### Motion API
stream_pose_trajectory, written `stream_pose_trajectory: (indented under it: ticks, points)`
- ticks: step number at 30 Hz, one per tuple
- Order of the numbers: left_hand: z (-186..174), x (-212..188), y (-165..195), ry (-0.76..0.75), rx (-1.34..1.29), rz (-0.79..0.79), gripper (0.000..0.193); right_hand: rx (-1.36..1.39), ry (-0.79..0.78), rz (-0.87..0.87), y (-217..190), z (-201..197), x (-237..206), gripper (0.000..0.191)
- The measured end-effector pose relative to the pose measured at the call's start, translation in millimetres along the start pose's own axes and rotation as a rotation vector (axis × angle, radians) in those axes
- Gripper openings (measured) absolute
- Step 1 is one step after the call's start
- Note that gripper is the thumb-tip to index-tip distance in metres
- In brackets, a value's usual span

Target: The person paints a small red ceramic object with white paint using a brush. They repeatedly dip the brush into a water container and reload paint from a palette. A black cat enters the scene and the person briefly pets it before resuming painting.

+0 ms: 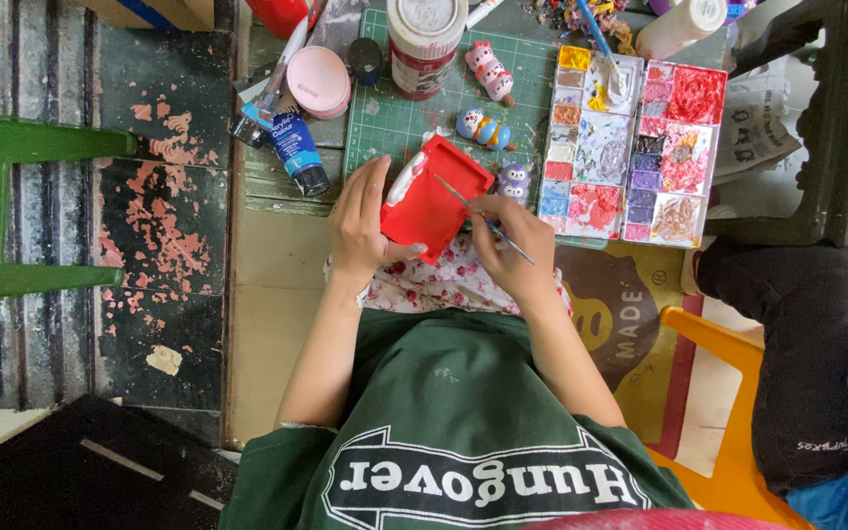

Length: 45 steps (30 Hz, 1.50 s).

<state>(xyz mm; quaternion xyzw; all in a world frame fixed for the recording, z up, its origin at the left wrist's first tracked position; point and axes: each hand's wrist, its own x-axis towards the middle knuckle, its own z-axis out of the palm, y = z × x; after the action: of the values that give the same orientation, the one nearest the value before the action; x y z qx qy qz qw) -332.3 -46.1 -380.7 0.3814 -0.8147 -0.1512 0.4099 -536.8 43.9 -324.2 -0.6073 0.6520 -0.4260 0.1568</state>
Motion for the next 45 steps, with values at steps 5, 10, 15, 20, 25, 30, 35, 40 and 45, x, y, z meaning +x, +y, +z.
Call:
stream_pose_trajectory:
  ticks: [5,10,15,20,25,30,35,40,45]
  points:
    - [1,1,0,0.001,0.005,0.001,0.11,0.009,-0.026,-0.039,-2,-3,2,0.015]
    - [1,2,-1,-0.003,0.003,-0.003,0.111,0.092,-0.126,-0.092,-8,-12,0,0.013]
    - [1,3,-1,-0.002,0.0,-0.001,0.111,0.13,-0.172,-0.059,-15,-12,-2,0.015]
    - [3,2,1,0.0,0.001,-0.004,0.111,0.093,-0.13,-0.046,-15,-11,-1,0.016]
    - [2,2,1,-0.003,0.005,-0.008,0.111,0.073,-0.159,-0.035,-16,-8,0,0.016]
    - [2,2,1,-0.004,0.006,-0.005,0.111,0.029,-0.151,-0.139,-17,-9,0,0.016]
    - [2,2,1,0.005,0.014,-0.002,0.11,0.07,-0.15,-0.039,-18,-9,3,0.014]
    - [2,3,1,0.003,0.016,-0.001,0.11,0.062,-0.148,-0.1,-12,-8,-1,0.015]
    - [2,3,0,0.007,0.026,-0.003,0.11,0.303,-0.09,0.166,6,5,-6,0.005]
